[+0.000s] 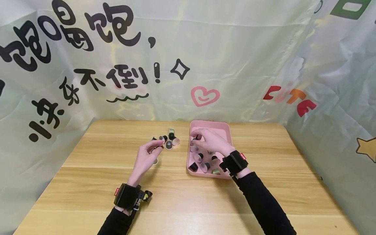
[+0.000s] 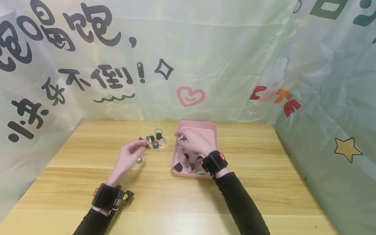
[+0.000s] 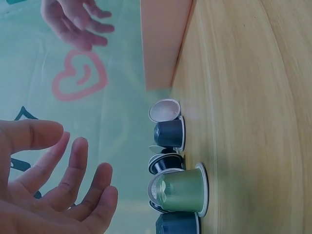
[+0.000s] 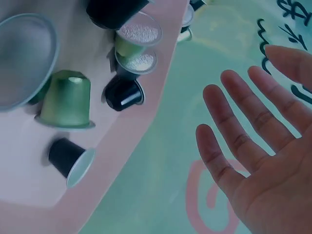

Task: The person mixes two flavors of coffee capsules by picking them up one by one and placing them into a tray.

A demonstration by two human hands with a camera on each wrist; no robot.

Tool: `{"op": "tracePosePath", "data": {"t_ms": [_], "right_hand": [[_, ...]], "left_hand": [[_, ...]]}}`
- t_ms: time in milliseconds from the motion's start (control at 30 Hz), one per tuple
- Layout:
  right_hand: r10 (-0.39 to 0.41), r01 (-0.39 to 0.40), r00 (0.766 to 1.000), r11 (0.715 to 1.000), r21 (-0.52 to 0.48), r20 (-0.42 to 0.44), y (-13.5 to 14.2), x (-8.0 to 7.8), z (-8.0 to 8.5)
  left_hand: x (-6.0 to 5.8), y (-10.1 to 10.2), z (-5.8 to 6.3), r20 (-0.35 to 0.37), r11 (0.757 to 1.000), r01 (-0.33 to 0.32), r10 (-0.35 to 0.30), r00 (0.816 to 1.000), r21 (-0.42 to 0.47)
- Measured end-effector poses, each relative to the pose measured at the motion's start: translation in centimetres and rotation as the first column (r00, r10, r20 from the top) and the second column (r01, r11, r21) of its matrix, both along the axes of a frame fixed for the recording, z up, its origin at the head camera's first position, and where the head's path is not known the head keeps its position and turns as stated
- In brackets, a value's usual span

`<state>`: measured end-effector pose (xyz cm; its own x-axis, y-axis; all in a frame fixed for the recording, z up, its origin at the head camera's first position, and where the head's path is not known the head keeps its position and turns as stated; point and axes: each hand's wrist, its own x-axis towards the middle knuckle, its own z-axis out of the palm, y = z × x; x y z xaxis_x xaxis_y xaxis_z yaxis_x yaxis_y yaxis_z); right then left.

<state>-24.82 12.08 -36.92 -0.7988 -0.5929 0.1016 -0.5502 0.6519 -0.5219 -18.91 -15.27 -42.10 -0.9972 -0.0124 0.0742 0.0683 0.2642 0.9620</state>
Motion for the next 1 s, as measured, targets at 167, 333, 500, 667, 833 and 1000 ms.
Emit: {"op": "tracePosePath", "data": {"t_ms": [167, 333, 500, 667, 833, 1000], "right_hand": [[-0.029, 0.026, 0.998, 0.998, 0.066, 0.052, -1.5, -1.0, -0.2], [0.007, -0.012, 0.999, 0.989, 0.149, 0.035, -3.0, -2.4, -0.9], [0.034, -0.030, 0.999, 0.973, 0.229, -0.015, -4.7, -3.2, -1.3], [0.052, -0.026, 0.996, 0.951, 0.307, -0.077, -6.0, -3.6, -1.8], [0.055, -0.015, 0.993, 0.941, 0.338, -0.108, -6.8, -4.3, -3.1], [0.039, 0.007, 0.993, 0.929, 0.370, -0.116, -7.6, -4.6, -3.7]], "left_hand": [[-0.1, -0.2, 0.0, -0.029, 1.000, -0.022, 0.022, 0.999, 0.017], [-0.2, -0.3, 0.0, -0.028, 0.998, -0.048, 0.049, 0.998, 0.041], [-0.3, -0.5, 0.1, -0.028, 0.997, -0.064, 0.065, 0.997, 0.036], [-0.4, -0.6, 0.0, -0.029, 0.998, -0.062, 0.062, 0.998, 0.019], [-0.3, -0.7, 0.1, -0.025, 0.998, -0.059, 0.060, 0.998, 0.013], [-0.3, -0.8, -0.1, -0.025, 0.998, -0.060, 0.060, 0.998, 0.007]]}}
